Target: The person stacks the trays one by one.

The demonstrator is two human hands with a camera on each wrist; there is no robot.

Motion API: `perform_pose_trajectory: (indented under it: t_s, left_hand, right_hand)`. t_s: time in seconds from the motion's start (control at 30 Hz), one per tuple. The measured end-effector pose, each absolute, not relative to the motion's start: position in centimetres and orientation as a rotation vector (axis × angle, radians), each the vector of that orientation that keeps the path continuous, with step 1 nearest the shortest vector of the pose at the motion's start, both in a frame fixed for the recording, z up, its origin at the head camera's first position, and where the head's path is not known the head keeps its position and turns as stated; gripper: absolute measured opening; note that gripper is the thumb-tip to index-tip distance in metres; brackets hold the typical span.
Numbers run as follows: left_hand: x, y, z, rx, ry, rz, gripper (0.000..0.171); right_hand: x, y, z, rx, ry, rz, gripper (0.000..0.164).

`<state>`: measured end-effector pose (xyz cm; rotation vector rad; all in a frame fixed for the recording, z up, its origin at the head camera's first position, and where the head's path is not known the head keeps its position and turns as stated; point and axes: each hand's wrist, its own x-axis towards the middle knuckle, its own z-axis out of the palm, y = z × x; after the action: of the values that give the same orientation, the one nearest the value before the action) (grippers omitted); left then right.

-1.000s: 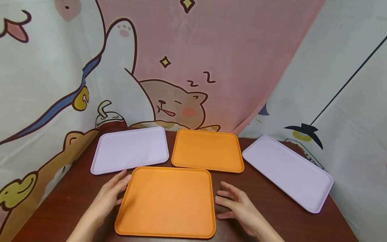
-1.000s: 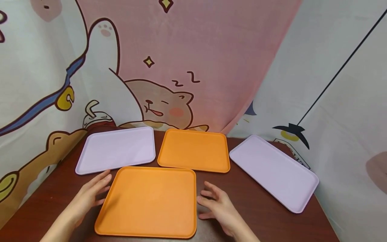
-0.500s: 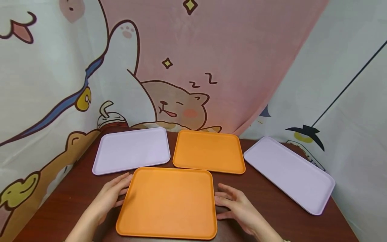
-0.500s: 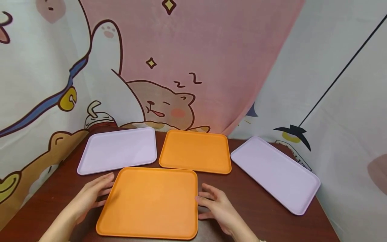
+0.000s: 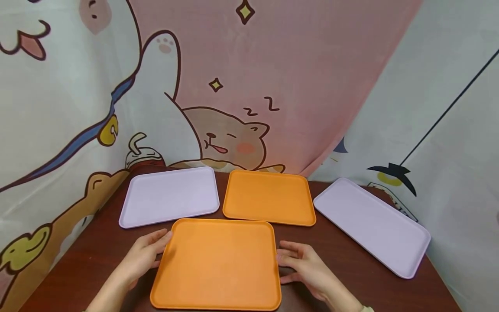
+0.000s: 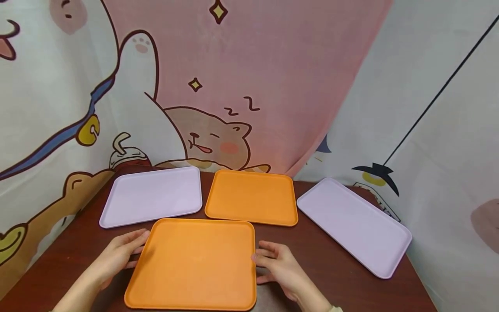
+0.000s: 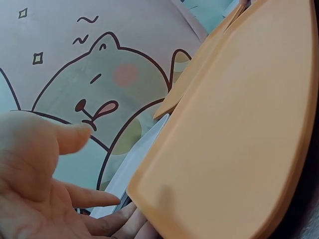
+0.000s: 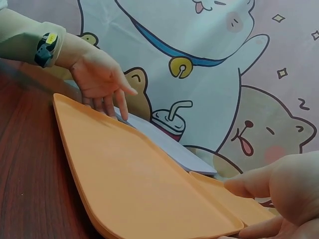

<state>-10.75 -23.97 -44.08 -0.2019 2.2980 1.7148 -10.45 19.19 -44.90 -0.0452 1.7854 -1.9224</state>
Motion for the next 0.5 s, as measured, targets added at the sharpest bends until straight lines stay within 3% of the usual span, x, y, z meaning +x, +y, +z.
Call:
perform_pose_trajectory:
  t_s: [0.27, 0.5]
  left_hand:
    - [-10.58, -24.31, -44.16, -0.153, 2.321, 1.73, 0.053]
    - [-10.46, -24.56, -44.22, -0.067, 2.258, 1.811, 0.047]
  right_hand:
    - [-10.38, 19.22, -44.85, -0.042, 1.861, -1.923, 0.073]
    - [-10.43, 19.6, -44.61, -0.042, 1.867, -1.915, 0.072]
